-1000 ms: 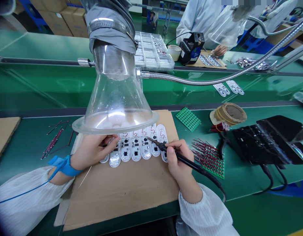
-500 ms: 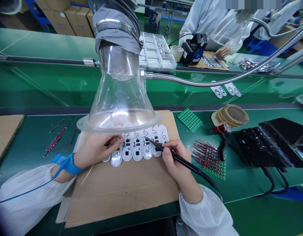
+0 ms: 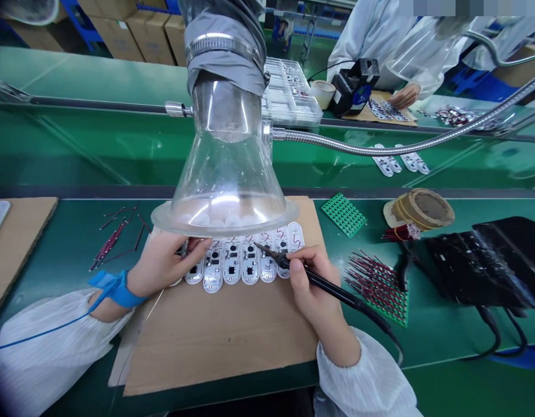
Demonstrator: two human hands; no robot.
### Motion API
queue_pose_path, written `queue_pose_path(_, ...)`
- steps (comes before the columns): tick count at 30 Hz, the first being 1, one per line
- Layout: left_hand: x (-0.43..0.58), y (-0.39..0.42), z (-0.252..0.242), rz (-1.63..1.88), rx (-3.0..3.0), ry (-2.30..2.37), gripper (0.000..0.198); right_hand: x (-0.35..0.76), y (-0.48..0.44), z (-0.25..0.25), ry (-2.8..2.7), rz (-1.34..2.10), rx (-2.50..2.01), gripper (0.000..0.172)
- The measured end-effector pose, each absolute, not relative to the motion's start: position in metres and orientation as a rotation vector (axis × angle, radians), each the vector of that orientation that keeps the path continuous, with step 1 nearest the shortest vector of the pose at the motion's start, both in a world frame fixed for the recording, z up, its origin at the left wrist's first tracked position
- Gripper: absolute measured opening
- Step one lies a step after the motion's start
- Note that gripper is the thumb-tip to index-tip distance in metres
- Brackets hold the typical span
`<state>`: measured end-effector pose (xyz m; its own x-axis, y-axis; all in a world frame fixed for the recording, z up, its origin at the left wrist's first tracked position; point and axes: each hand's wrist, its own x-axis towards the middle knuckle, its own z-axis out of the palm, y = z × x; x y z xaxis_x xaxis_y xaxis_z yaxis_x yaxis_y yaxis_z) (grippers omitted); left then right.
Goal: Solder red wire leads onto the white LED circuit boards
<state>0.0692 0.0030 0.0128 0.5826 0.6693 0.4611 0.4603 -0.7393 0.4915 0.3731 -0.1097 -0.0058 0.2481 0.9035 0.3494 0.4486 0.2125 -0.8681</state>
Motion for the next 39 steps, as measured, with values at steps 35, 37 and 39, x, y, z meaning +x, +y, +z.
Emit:
queue_pose_path(35,0.069,0.002,0.017,0.861,2.506,0.904,0.019,0.375,-0.11,0.0,-1.597,0.516,-1.509,0.012)
queue_pose_path(37,0.063,0.001,0.021,0.887,2.497,0.929,0.018,0.373,-0.11,0.007,-1.6,0.501,-1.494,0.013)
queue_pose_path(39,0.056,0.001,0.022,0.935,2.459,0.978,0.016,0.37,-0.11,0.014,-1.557,0.485,-1.476,0.015)
